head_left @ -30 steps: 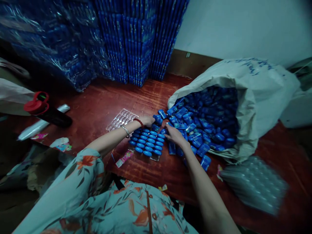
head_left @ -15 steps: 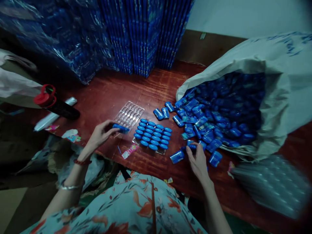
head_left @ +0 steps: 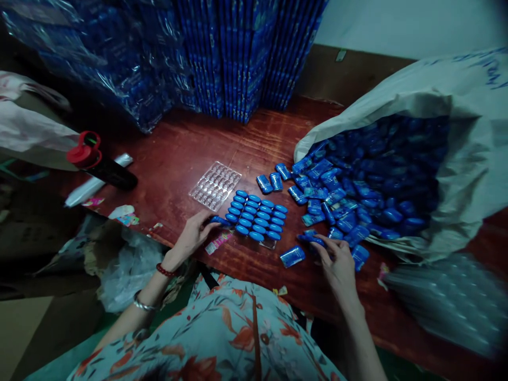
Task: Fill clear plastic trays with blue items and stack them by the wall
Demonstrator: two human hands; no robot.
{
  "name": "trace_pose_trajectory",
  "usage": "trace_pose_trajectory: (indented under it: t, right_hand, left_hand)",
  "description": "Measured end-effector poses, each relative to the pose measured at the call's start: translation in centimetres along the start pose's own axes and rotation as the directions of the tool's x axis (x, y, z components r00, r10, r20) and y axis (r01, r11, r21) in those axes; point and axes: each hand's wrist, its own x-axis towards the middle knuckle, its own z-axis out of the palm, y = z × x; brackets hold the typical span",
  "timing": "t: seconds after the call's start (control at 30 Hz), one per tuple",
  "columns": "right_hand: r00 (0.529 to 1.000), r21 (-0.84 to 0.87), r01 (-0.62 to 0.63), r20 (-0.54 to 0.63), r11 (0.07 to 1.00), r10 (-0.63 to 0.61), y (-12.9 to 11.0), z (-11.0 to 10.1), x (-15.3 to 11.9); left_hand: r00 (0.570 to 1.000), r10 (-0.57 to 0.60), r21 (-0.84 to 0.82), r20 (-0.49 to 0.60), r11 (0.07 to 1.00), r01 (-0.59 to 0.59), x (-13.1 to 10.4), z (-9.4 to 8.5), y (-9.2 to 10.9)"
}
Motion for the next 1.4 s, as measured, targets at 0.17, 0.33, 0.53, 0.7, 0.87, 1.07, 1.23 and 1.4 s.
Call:
trace_pose_trajectory:
  t: [0.17, 0.33, 0.53, 0.7, 0.87, 1.07, 1.23, 1.4]
  right_hand:
    - [0.989, -0.154, -0.127, 0.061, 0.98, 0.138, 0.1, -0.5, -0.3]
    - [0.909, 0.359, -0.409, 0.237, 0.839, 0.342, -0.1, 0.4, -0.2]
    - [0.908, 0.558, -0.406, 0.159, 0.724, 0.387, -0.5, 0.9, -0.5]
    - [0.982, 0.591, -0.148, -0.006, 0.793, 0.188, -2.1, 1.8, -2.3]
    - [0.952, 0.21, 0.299, -0.128, 0.931, -0.277, -3.6, 4.1, -3.4]
    - [0.807, -0.291, 0.59, 0.181, 0.753, -0.562, -5.6, 4.0, -1.6]
    - [0.773, -0.464, 0.63, 0.449, 0.623, -0.448, -8.3, 2.4, 0.0]
    - [0.816, -0.54, 0.578, 0.396, 0.612, -0.421, -8.3, 3.0, -0.3]
  left_hand:
    - [0.98, 0.181, 0.149, 0.078, 0.97, -0.191, 0.0, 0.1, 0.3]
    - [0.918, 0.323, 0.32, 0.23, 0.866, -0.385, 0.3, 0.4, 0.1]
    - [0.863, 0.228, 0.404, 0.451, 0.81, -0.424, 2.0, -0.3, 0.9]
    - [0.831, 0.181, 0.48, 0.527, 0.744, -0.466, 2.6, 0.0, 2.4]
    - [0.867, 0.18, 0.582, 0.464, 0.676, -0.452, 2.2, 1.1, 2.7]
    - [0.856, 0.267, 0.559, 0.442, 0.665, -0.496, 2.1, 1.6, 2.4]
    - [0.793, 0.334, 0.535, 0.509, 0.599, -0.596, 2.9, 1.6, 3.5]
    - [0.778, 0.352, 0.545, 0.521, 0.565, -0.62, 3.2, 1.8, 3.8]
